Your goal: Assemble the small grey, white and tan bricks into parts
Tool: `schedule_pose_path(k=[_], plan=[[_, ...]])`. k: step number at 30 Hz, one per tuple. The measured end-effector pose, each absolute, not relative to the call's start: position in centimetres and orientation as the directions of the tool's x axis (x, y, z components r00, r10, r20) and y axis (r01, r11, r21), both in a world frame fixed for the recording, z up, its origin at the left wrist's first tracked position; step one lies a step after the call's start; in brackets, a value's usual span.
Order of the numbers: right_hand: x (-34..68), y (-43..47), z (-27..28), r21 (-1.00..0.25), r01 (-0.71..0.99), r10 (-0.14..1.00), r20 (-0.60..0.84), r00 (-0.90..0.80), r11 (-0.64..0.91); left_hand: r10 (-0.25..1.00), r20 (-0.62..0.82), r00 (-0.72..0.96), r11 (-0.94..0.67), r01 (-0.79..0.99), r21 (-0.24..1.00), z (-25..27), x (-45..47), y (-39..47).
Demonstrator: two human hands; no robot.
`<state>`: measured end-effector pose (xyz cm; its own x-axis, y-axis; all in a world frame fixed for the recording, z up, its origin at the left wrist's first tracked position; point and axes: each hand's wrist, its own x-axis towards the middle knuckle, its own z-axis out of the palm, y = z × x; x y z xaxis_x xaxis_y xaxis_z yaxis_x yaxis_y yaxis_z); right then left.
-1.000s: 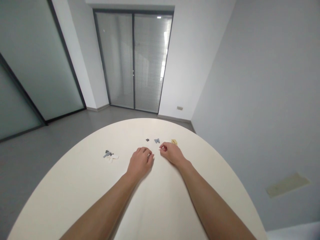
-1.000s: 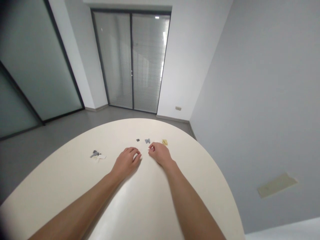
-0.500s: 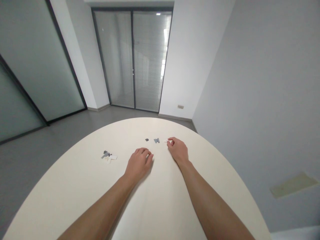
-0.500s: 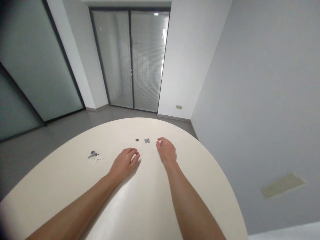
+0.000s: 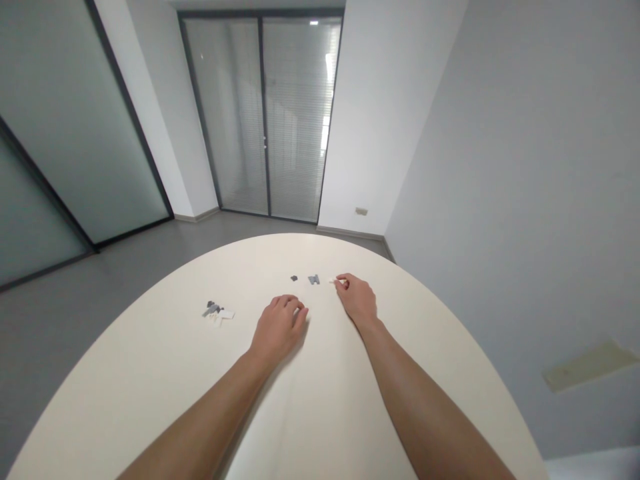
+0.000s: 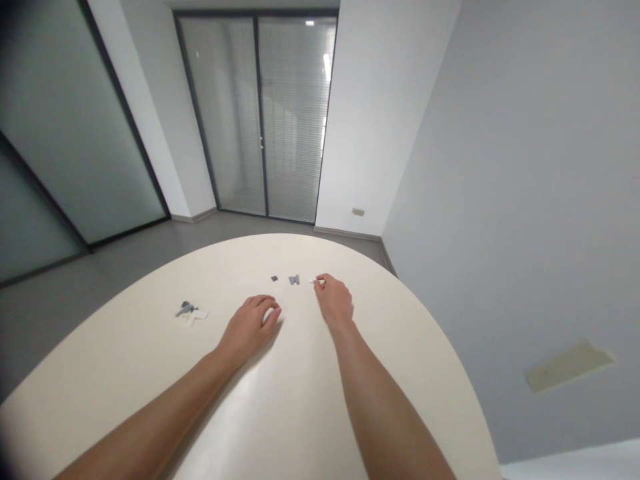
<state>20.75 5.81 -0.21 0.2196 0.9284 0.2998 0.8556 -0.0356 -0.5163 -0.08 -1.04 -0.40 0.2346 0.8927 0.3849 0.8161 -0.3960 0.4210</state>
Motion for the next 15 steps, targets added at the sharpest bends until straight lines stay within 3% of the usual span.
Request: schedule_pose_path(k=[9,15], plan=[[20.66,5.86,-0.33,-0.468,0.883,0.932,0.307,0.192,-0.028,0.891,0.388,0.235,-0.397,0.816,0.419,-0.34,-0.02,-1.11],[19.71,5.29,-0.12,-0.439,0.896,0.931,0.352,0.097,0.072,0.884,0.4,0.243,-0.405,0.826,0.392,-0.22,0.02,-1.09]])
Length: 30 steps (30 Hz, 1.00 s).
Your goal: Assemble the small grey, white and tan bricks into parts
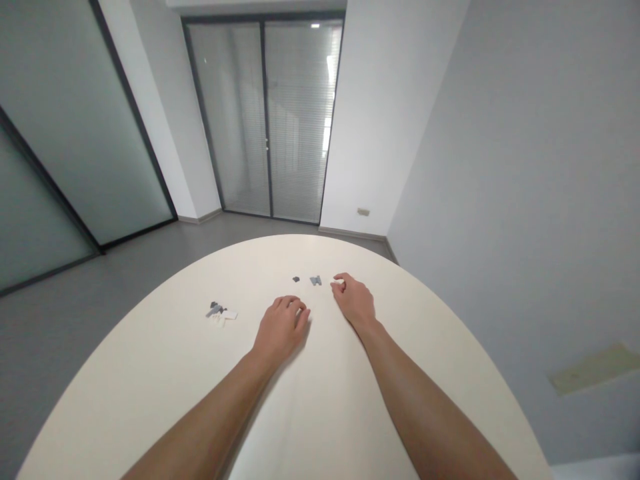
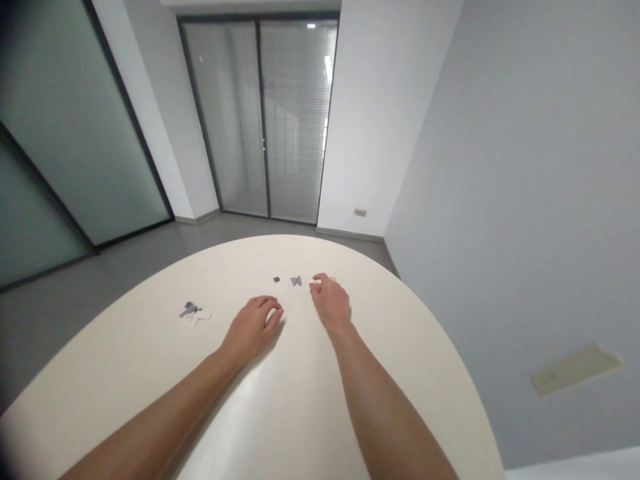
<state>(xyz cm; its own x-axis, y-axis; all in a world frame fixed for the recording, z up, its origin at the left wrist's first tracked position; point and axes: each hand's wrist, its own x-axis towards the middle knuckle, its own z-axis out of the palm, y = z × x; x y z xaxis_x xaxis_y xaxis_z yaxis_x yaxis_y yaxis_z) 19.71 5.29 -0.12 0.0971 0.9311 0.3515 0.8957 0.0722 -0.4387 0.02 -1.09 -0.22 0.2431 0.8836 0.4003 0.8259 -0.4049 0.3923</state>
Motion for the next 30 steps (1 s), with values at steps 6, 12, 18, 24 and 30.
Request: schedule_pose_path(k=[6,12,18,24,30], plan=[[17.9,4.5,-0.2,-0.363,0.887,0.913,0.386,-0.136,0.285,0.876,0.446,0.184,-0.331,0.901,0.28,0.0,0.1,-1.3],[18.0,4.4,-0.2,-0.348,0.886,0.906,0.392,-0.158,0.305,0.905,0.423,-0.029,-0.056,0.981,0.187,0.0,-0.4,-2.0],[18.0,4.3,-0.1,-0.372,0.894,0.926,0.361,-0.109,0.251,0.933,0.347,-0.095,0.024,0.979,0.205,-0.8,-0.5,-1.8],[18.0,4.5,-0.2,-0.368,0.894,0.922,0.37,-0.112,0.256,0.942,0.328,-0.069,0.002,0.98,0.201,-0.7,-0.3,-1.9],[17.9,4.4,-0.2,-0.353,0.899,0.915,0.386,-0.115,0.261,0.933,0.351,0.076,-0.146,0.974,0.176,-0.4,-0.1,-1.8]])
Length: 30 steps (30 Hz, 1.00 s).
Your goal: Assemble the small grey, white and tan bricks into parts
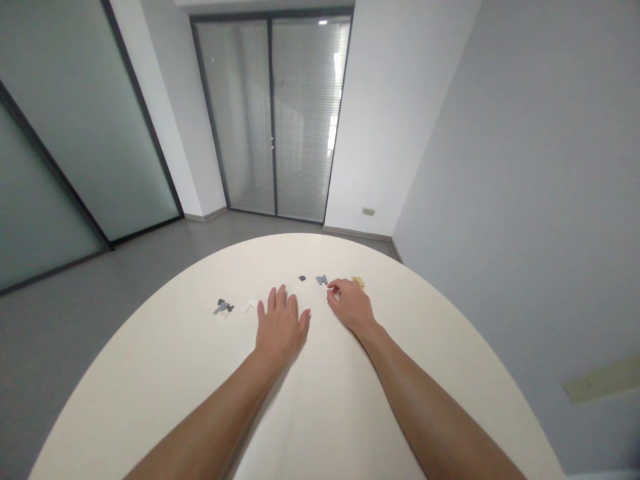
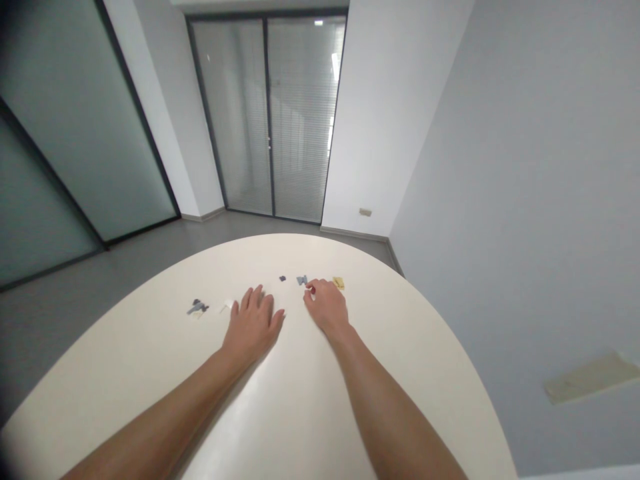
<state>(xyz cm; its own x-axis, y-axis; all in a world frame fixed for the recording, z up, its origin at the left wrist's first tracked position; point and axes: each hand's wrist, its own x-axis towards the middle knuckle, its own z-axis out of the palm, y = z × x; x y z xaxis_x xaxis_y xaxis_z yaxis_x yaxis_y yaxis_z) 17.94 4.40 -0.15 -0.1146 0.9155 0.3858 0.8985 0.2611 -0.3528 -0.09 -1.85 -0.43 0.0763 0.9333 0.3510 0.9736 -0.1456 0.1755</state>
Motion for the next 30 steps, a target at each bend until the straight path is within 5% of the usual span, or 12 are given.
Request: schedule_pose_path(k=[5,18,25,30], plan=[[17.9,4.3,0.0,-0.356,0.9,0.921,0.374,-0.108,0.251,0.895,0.4,0.198,-0.288,0.941,0.179,-0.7,-0.3,-1.3],[18.0,4.4,0.0,-0.365,0.897,0.927,0.358,-0.111,0.248,0.914,0.406,-0.018,-0.101,0.958,0.269,-1.0,-2.8,0.1],[18.1,4.4,-0.1,-0.353,0.898,0.919,0.375,-0.121,0.262,0.929,0.369,0.03,-0.123,0.965,0.231,-0.7,-2.9,0.0],[18.1,4.1,-0.1,-0.329,0.893,0.91,0.375,-0.176,0.308,0.914,0.397,0.085,-0.228,0.917,0.326,-1.3,-3.3,0.1]])
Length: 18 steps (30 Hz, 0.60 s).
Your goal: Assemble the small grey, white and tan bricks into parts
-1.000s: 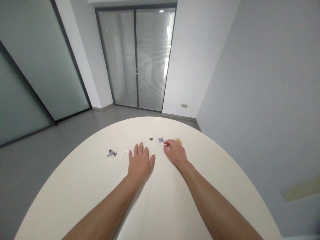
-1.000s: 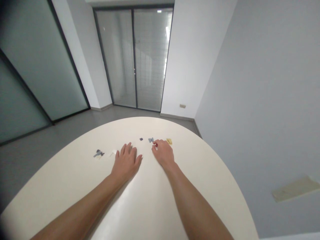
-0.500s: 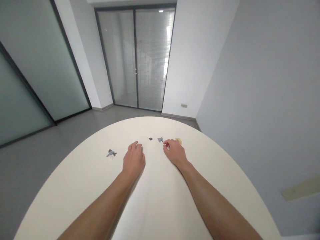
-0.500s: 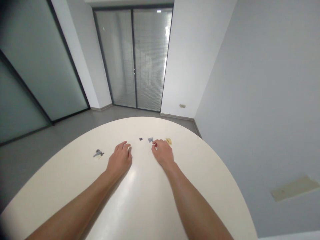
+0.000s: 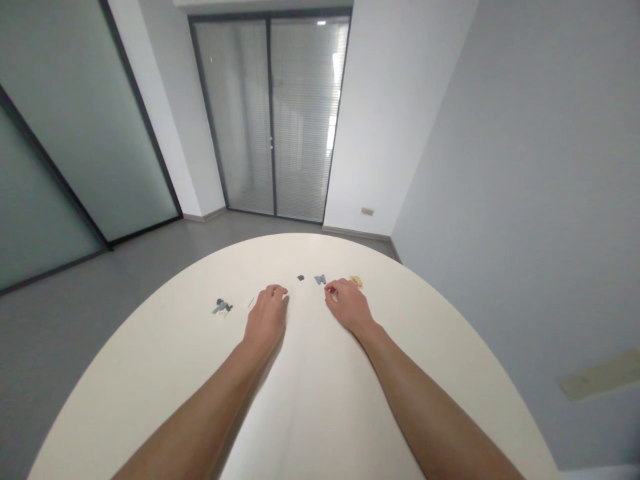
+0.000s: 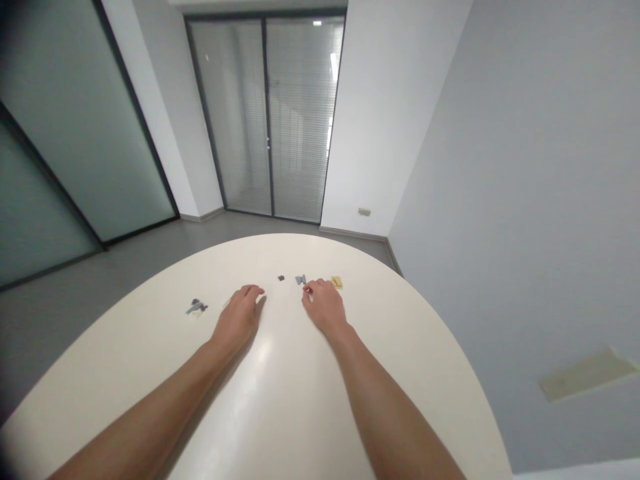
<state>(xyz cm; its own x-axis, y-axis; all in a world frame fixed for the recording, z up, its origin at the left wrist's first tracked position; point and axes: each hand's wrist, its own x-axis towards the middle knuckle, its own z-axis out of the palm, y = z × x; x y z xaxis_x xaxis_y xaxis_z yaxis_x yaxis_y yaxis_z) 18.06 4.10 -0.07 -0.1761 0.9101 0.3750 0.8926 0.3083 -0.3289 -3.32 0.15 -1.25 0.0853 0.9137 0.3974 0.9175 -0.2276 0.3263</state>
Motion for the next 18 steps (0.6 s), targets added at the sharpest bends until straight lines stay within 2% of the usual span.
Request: schedule_pose_path(k=[6,10,15,18], plan=[[18.1,3.3,-0.2,-0.297,0.869,0.879,0.397,-0.264,0.395,0.874,0.472,0.12,-0.34,0.844,0.415,-1.8,-3.6,0.8],[18.0,2.6,-0.2,-0.268,0.872,0.871,0.399,-0.288,0.411,0.885,0.445,0.138,-0.384,0.757,0.529,-1.3,-3.3,0.7],[17.5,2.0,-0.2,-0.212,0.898,0.884,0.365,-0.293,0.385,0.874,0.418,0.249,-0.474,0.624,0.621,-1.0,-2.5,0.4],[17.6,1.3,-0.4,-0.194,0.894,0.89,0.312,-0.334,0.403,0.839,0.445,0.315,-0.542,0.568,0.619,-1.1,-2.1,0.2]])
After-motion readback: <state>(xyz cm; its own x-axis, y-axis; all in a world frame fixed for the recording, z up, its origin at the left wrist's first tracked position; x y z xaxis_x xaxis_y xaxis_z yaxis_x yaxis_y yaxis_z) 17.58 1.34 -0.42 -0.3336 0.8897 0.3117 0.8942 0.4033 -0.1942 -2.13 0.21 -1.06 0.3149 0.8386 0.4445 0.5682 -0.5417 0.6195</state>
